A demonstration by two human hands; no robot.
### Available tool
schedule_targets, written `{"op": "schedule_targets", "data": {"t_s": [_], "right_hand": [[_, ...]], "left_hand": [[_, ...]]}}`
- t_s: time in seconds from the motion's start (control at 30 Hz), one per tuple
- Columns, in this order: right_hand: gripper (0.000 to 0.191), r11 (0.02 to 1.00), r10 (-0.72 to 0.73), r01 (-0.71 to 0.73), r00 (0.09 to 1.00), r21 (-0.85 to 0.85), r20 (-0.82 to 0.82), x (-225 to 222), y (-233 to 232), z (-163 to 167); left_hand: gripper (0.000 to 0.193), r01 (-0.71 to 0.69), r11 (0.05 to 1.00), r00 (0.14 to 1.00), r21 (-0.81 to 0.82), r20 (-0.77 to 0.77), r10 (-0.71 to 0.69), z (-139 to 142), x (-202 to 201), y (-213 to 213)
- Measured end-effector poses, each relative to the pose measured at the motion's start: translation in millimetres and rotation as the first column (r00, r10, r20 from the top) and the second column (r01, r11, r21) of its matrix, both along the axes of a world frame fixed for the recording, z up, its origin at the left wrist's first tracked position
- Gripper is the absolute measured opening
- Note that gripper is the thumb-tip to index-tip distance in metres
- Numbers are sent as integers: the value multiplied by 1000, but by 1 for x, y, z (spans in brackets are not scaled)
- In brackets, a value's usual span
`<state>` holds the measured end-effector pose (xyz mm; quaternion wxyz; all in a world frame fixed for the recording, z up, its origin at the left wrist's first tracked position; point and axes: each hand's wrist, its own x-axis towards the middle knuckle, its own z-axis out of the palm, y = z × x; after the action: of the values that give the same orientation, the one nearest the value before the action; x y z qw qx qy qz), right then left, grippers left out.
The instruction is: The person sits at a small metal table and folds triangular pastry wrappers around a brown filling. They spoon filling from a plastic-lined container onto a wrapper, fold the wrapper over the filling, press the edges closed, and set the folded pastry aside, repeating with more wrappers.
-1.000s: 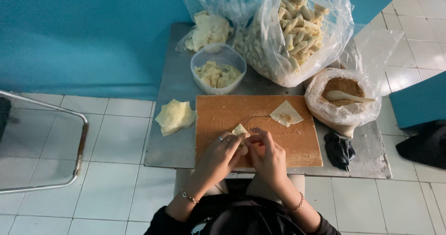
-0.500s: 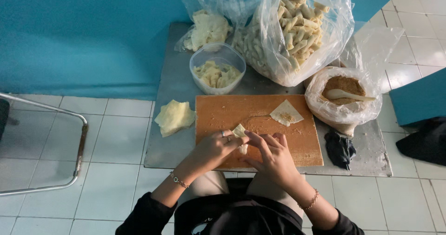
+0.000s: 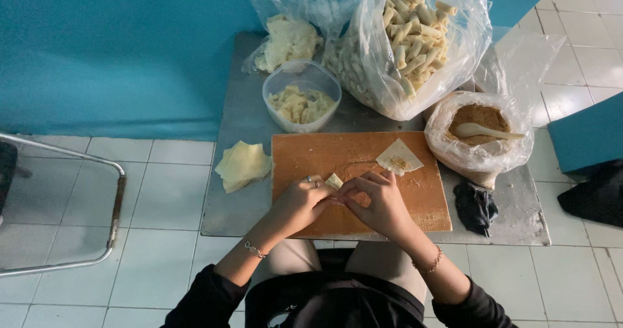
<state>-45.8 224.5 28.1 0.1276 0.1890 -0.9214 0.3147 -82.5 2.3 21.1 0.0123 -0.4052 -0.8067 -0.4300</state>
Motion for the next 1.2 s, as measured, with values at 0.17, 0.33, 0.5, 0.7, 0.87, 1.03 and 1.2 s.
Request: {"op": "schedule_targets", "data": {"t_s": [0.17, 0.33, 0.5, 0.7, 0.87, 1.03, 1.2], "right_hand": [[15, 996, 48, -44, 998, -72, 51, -13, 1, 9], [11, 993, 101, -106, 991, -59, -85, 2, -6, 14], [17, 993, 111, -97, 969, 74, -223, 21, -15, 17], [16, 987, 136, -103, 947, 124, -290, 21, -17, 14], [18, 999, 30, -26, 979, 21, -204, 19, -21, 16], [26, 1000, 18, -18, 961, 5, -276, 21, -19, 18], [25, 992, 93, -62, 948, 111, -303, 19, -18, 10]], "left_hand": [[11, -100, 992, 993, 78, 71, 94, -1, -7, 12], [16, -147, 988, 940, 41, 315, 127, 5, -13, 14], [14, -54, 998, 990, -19, 130, 56, 3, -10, 10], [32, -17, 986, 970, -165, -242, -24, -8, 13, -2], [29, 14, 982, 976, -186, -210, -54, -8, 3, -5], [17, -12, 992, 998, -128, 65, 20, -4, -5, 7], [8, -27, 995, 982, -98, 183, 45, 4, -24, 13]]}}
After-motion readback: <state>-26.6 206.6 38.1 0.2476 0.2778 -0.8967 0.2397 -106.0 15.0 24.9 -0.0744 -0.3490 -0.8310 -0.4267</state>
